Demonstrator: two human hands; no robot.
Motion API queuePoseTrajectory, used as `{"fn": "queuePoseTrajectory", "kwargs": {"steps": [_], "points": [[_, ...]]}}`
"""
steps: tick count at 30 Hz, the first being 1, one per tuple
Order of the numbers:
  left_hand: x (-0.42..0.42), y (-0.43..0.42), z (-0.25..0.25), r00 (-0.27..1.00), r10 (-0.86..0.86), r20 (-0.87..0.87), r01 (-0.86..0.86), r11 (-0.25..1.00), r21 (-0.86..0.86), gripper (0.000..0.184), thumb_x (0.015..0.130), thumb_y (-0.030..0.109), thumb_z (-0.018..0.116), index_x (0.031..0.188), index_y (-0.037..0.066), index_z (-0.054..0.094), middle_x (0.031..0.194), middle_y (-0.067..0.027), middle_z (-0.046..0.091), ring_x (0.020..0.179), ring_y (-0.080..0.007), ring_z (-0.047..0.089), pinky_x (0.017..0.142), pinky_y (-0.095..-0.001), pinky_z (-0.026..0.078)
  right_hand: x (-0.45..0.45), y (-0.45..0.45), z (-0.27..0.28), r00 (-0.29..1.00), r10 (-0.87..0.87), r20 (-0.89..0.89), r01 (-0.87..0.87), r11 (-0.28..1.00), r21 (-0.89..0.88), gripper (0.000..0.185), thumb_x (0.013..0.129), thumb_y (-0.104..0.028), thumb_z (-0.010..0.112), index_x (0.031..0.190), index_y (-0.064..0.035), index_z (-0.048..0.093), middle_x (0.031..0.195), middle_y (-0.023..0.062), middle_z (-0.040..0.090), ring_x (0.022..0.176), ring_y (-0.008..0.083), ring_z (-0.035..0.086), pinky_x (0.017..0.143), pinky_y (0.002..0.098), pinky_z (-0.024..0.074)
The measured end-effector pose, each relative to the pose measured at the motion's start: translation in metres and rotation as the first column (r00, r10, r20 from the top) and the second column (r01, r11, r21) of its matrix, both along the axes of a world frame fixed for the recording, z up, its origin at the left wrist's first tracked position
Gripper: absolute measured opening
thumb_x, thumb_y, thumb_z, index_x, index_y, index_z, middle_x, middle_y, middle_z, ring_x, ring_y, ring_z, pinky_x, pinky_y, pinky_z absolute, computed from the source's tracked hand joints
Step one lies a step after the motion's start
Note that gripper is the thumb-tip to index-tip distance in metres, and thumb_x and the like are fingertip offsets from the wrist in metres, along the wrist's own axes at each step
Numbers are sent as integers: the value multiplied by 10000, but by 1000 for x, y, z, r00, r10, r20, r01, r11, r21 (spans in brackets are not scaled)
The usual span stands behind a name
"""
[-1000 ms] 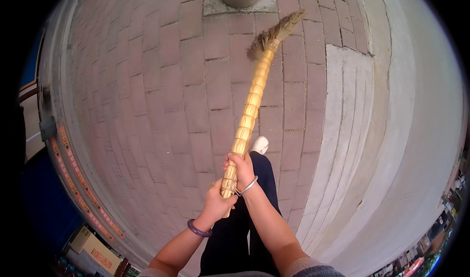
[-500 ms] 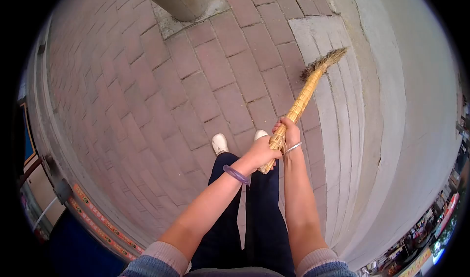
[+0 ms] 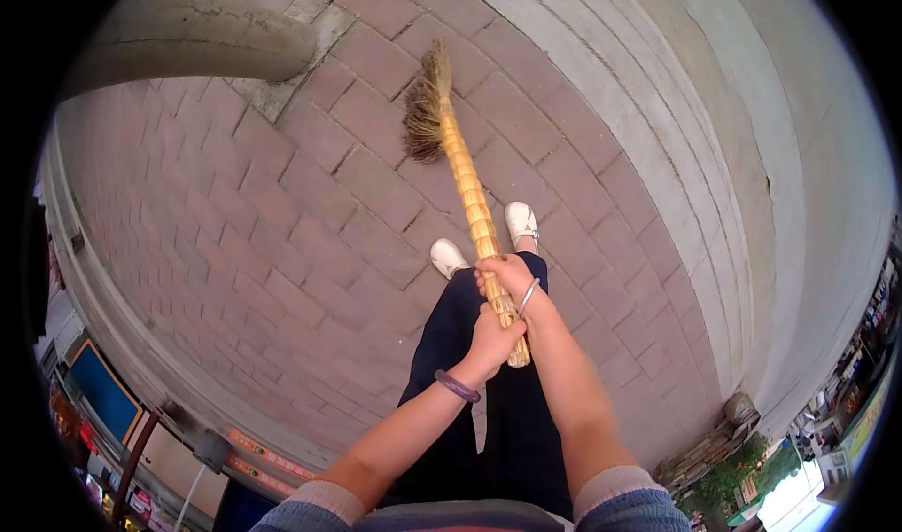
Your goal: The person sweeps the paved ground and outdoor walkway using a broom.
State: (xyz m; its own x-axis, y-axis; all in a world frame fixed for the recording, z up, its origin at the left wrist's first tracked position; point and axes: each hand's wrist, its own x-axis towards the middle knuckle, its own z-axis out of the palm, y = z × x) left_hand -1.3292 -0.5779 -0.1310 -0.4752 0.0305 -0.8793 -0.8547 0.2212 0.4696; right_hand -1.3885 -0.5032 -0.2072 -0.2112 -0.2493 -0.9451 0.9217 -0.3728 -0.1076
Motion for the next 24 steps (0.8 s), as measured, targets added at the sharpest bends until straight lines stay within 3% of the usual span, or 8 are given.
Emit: {"fn": "queuePoseTrajectory", "kwargs": {"steps": [2,4,7,10,13,16,20,24], "points": [[-15,28,-45,996,-34,85,13,972,236,246,753,-10,533,967,-34,412,800,-111,548,580,-170,583,499,-289,508,-29,42,1,994,-81,-78,97,968,230,114,760,-69,574,807,23,526,661,84,541,495,158,529,442,281,469],[-81,27,-14,971,81,226,-192,827,529,253,755,3,541,978,-38,429,745,-98,548,518,-148,566,430,-277,487,-60,68,0,979,-84,-186,150,917,370,97,751,-66,569,788,7,517,639,77,531,491,155,525,437,278,465],[-83,20,11,997,-9,81,-23,922,385,293,737,1,564,1003,-42,447,705,-76,547,538,-139,573,434,-260,484,-56,66,24,935,-218,-279,305,896,323,84,745,-63,562,761,-4,504,621,70,523,482,150,518,434,276,461],[19,23,28,995,-90,-38,94,990,104,498,643,-16,632,1069,3,375,840,-86,515,648,-146,580,551,-268,501,2,39,51,975,-98,-198,132,977,166,216,751,-52,577,892,1,423,668,68,528,535,143,535,459,269,466],[51,33,76,946,258,194,-289,945,153,519,697,-11,647,1112,-12,336,968,-95,519,835,-164,584,696,-282,504,53,17,56,980,163,-110,-170,984,-53,205,717,-56,630,830,3,469,645,76,551,518,138,551,464,266,471],[74,57,63,892,345,292,-416,878,235,423,738,-29,602,1094,-24,373,1008,-106,536,859,-180,590,737,-289,496,81,37,43,956,293,-23,-294,946,-138,168,700,-45,640,776,31,511,642,88,559,507,148,550,453,279,472],[71,150,26,972,-25,232,-68,921,384,411,697,4,601,1032,-19,365,911,-84,519,830,-181,563,700,-293,470,71,166,38,997,50,55,-58,983,172,130,723,-48,621,768,23,522,619,90,547,498,160,551,438,286,473],[-43,199,12,945,-174,276,-18,816,578,381,664,-49,555,970,-2,332,729,-104,489,508,-182,538,433,-305,452,-6,249,38,984,74,-161,19,859,511,98,739,-75,537,720,13,496,573,74,518,460,144,507,431,281,442]]}}
